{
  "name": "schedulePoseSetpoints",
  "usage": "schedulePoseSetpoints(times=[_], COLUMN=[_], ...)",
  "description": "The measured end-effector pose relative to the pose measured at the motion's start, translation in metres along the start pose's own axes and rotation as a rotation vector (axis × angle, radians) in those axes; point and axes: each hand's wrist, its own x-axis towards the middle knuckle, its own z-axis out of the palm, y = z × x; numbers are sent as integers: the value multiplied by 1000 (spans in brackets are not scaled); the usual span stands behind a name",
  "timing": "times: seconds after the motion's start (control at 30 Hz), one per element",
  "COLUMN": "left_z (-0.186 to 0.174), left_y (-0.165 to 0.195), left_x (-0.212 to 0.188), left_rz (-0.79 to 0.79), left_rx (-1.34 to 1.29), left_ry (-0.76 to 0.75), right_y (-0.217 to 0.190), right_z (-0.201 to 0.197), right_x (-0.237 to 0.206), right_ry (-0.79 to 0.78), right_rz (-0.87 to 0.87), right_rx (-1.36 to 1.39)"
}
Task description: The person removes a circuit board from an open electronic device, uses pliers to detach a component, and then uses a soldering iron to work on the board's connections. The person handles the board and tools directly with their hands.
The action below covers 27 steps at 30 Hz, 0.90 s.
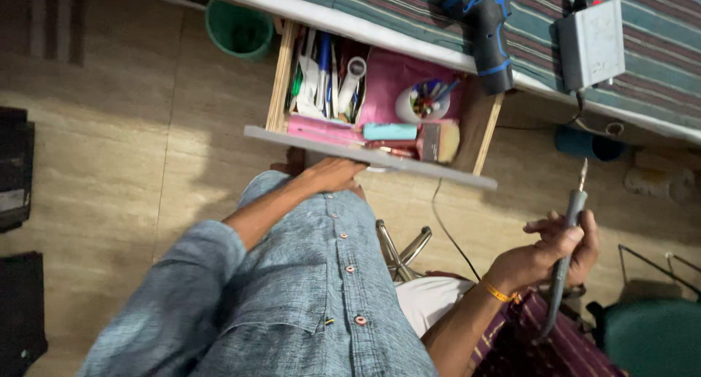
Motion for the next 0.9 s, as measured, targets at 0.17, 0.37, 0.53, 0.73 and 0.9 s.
schedulePoseSetpoints(times=[0.17,0.37,0.53,0.73,0.9], left_z=[23,37,15,-32,-29], left_y=[23,50,59,43,31], left_x=[-24,-43,-14,101,159], left_rz=[-70,-241,-279,-264,-477], left_rx=[30,-90,-57,-81,25], left_ry=[-157,-230,50,646,591], right_y=[17,47,64,58,44], right_z=[-26,-63,-60,-18,-12], right_x=[17,32,48,36,11], right_ry=[-56,-32,-77,-252,-388], right_rz=[-12,38,67,46,93], right_rx=[6,-25,28,97,56])
